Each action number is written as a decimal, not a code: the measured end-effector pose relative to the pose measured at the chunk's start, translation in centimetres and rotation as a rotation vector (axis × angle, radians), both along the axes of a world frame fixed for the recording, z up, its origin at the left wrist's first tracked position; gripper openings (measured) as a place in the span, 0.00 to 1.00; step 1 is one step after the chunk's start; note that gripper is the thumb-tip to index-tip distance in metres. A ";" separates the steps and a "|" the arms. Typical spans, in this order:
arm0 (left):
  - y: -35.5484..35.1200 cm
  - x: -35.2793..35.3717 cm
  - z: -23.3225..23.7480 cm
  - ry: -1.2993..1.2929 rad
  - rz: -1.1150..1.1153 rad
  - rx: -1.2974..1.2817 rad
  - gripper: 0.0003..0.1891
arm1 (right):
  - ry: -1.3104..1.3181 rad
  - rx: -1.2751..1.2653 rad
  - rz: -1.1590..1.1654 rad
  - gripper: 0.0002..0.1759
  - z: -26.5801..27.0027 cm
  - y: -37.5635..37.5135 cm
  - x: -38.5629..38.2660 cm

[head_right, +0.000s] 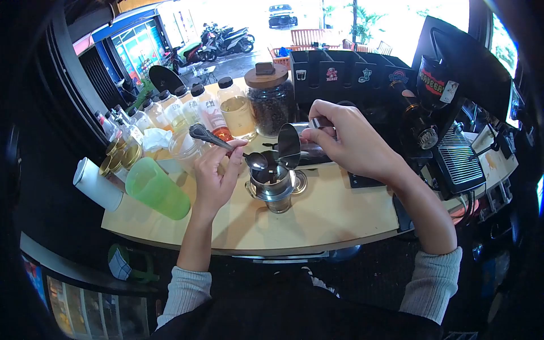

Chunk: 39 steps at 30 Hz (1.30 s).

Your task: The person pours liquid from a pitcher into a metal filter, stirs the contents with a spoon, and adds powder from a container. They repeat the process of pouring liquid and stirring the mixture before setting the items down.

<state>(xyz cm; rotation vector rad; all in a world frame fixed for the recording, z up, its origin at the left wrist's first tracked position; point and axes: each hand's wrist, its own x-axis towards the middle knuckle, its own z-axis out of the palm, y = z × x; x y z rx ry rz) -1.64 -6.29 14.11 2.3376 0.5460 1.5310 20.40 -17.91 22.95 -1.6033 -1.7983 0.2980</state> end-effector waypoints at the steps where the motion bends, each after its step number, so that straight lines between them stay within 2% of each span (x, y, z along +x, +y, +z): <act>1: 0.0 0.0 0.0 0.002 0.002 0.002 0.07 | 0.014 -0.002 0.010 0.12 0.1 0.1 -0.1; 11: -0.1 -0.2 0.0 0.004 -0.009 -0.004 0.07 | -0.039 0.065 0.057 0.12 -0.2 -0.1 -0.4; 14: -0.1 -0.2 -0.1 0.004 -0.006 -0.004 0.07 | 0.016 -0.016 0.026 0.12 0.0 -0.5 -0.5; 20: -0.1 -0.3 -0.1 -0.001 -0.003 0.019 0.07 | -0.120 0.090 0.023 0.12 -0.9 -0.4 0.5; 23: -0.1 -0.3 -0.2 -0.015 -0.013 0.007 0.08 | -0.007 0.028 0.005 0.12 -1.1 -0.4 0.5; 28: -0.4 -0.2 0.0 -0.013 0.015 -0.007 0.07 | 0.087 0.094 -0.039 0.10 -3.2 0.6 0.9; 32: -0.1 -0.2 -0.1 -0.044 0.012 0.010 0.07 | 0.285 0.141 -0.060 0.10 -6.6 1.7 3.5; 34: 0.1 -0.3 -0.3 -0.047 0.003 0.038 0.06 | 0.488 0.193 -0.040 0.09 -8.2 1.5 4.4; 35: 0.1 -0.3 -0.3 -0.047 0.004 0.039 0.06 | 0.488 0.194 -0.038 0.09 -9.1 1.3 4.9; 39: 0.2 -0.2 -0.6 -0.026 -0.009 -0.011 0.06 | 0.618 0.075 -0.131 0.07 -14.1 0.6 6.7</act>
